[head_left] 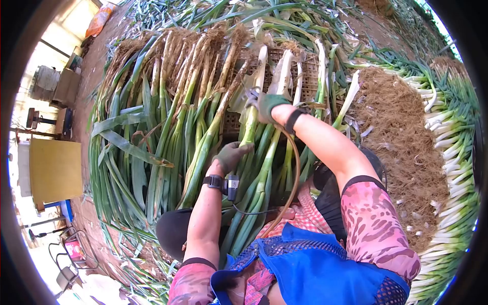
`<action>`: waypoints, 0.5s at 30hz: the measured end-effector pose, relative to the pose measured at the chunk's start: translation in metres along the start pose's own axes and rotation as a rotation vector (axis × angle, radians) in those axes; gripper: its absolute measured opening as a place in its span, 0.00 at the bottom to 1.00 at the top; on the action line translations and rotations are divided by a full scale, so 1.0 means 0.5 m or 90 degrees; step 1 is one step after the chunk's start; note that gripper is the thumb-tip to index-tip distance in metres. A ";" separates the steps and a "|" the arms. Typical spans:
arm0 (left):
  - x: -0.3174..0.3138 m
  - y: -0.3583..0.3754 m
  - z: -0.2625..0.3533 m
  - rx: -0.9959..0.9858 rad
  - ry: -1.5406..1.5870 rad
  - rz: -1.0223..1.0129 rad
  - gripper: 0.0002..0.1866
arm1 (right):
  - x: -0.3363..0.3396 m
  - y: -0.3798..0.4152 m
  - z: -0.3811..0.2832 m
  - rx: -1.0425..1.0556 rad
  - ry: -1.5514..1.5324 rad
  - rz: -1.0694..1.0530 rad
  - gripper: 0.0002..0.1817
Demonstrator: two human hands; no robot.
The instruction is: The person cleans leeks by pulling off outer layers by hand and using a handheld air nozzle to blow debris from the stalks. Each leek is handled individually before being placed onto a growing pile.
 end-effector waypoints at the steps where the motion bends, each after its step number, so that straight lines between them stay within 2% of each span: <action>1: 0.024 -0.004 0.013 -0.028 -0.123 0.074 0.19 | -0.003 0.013 0.009 -0.018 0.014 -0.019 0.31; 2: 0.054 0.016 0.055 -0.160 -0.010 0.129 0.19 | 0.004 0.038 0.017 -0.035 0.028 -0.040 0.30; 3: 0.101 0.035 0.057 -0.126 0.078 0.242 0.19 | 0.016 0.063 0.032 -0.054 0.050 -0.084 0.28; 4: 0.175 0.030 0.055 -0.084 -0.169 0.405 0.19 | -0.024 0.035 0.082 -0.049 0.069 -0.090 0.28; 6: 0.228 0.072 0.071 0.042 -0.401 0.455 0.22 | -0.028 0.055 0.127 -0.108 0.010 -0.040 0.27; 8: 0.205 0.088 0.052 0.167 -0.554 0.363 0.27 | -0.010 0.082 0.128 -0.140 -0.008 0.019 0.26; 9: 0.196 0.075 0.028 0.139 -0.575 0.394 0.28 | -0.015 0.084 0.129 -0.132 -0.014 0.047 0.27; 12: 0.184 0.062 0.024 0.086 -0.607 0.447 0.21 | 0.015 0.162 0.071 -0.177 -0.189 -0.051 0.27; 14: 0.176 0.060 0.047 0.012 -0.515 0.375 0.19 | -0.038 0.190 0.038 -0.167 -0.489 -0.128 0.15; 15: 0.173 0.057 0.066 -0.027 -0.469 0.339 0.19 | -0.050 0.216 0.011 -0.105 -0.623 -0.116 0.14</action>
Point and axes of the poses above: each hand's wrist, its own y-axis away from the middle knuckle, its own x-axis out of the back of the hand, z = x × y, the point moved 7 cm from there along -y, towards the middle knuckle, and after that the axes turned 3 degrees about x, right-handed, at the moved point
